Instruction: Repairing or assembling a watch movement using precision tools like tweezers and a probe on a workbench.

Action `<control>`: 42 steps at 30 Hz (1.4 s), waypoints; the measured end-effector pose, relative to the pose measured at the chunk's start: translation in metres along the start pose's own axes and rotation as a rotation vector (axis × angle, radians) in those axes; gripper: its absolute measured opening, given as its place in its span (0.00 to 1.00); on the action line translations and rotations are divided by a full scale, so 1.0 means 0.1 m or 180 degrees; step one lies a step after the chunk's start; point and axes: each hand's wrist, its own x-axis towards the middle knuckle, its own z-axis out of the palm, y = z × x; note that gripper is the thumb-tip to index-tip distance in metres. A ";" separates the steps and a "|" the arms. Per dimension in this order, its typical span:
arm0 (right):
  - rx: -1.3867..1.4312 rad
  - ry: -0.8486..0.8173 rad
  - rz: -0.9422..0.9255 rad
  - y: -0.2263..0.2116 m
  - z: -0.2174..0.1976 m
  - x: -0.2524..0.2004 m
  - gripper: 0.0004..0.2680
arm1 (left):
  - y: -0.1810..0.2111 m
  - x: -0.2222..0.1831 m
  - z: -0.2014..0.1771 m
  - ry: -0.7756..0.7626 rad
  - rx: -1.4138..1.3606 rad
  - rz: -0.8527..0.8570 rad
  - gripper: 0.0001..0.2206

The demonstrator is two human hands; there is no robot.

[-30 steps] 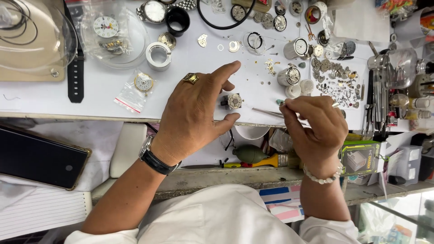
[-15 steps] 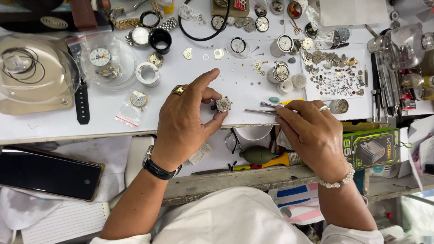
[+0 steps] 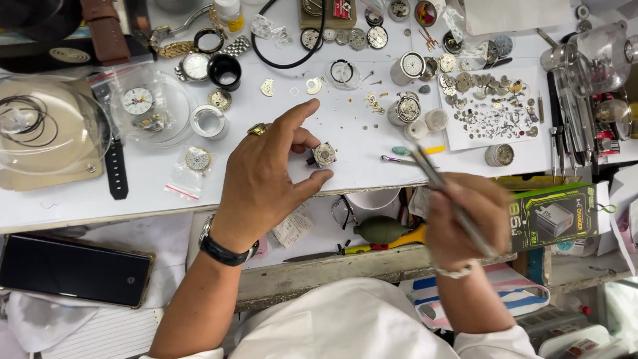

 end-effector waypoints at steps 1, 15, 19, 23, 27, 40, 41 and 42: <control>-0.0019 -0.0004 0.0006 -0.06 0.10 -0.05 0.07 | 0.00 0.00 0.01 -0.0014 -0.0014 0.0007 0.38; -0.0016 -0.0906 0.0339 -0.33 0.49 -0.06 0.03 | -0.02 -0.03 0.02 0.0092 -0.0009 0.0058 0.37; -0.0012 -0.0937 0.0297 -0.34 0.51 -0.01 0.03 | -0.02 -0.03 0.03 0.0071 0.0001 0.0048 0.37; 0.0027 -0.0930 0.0278 -0.33 0.50 -0.02 0.03 | -0.02 -0.02 0.03 0.0095 -0.0014 0.0042 0.37; 0.0163 -0.0946 0.0418 -0.36 0.43 -0.04 0.03 | -0.04 -0.04 0.04 0.0102 0.0000 0.0081 0.37; 0.0542 0.0005 0.1060 -0.27 -0.28 0.18 0.09 | -0.01 -0.05 0.02 0.0050 -0.0006 0.0048 0.35; 0.0107 -0.0434 0.0939 -0.17 -0.40 0.16 0.11 | 0.00 -0.05 0.02 0.0079 0.0037 0.0086 0.35; -0.0329 -0.0869 0.0819 -0.06 -0.51 0.15 0.14 | 0.00 -0.04 0.01 0.0119 0.0082 0.0131 0.36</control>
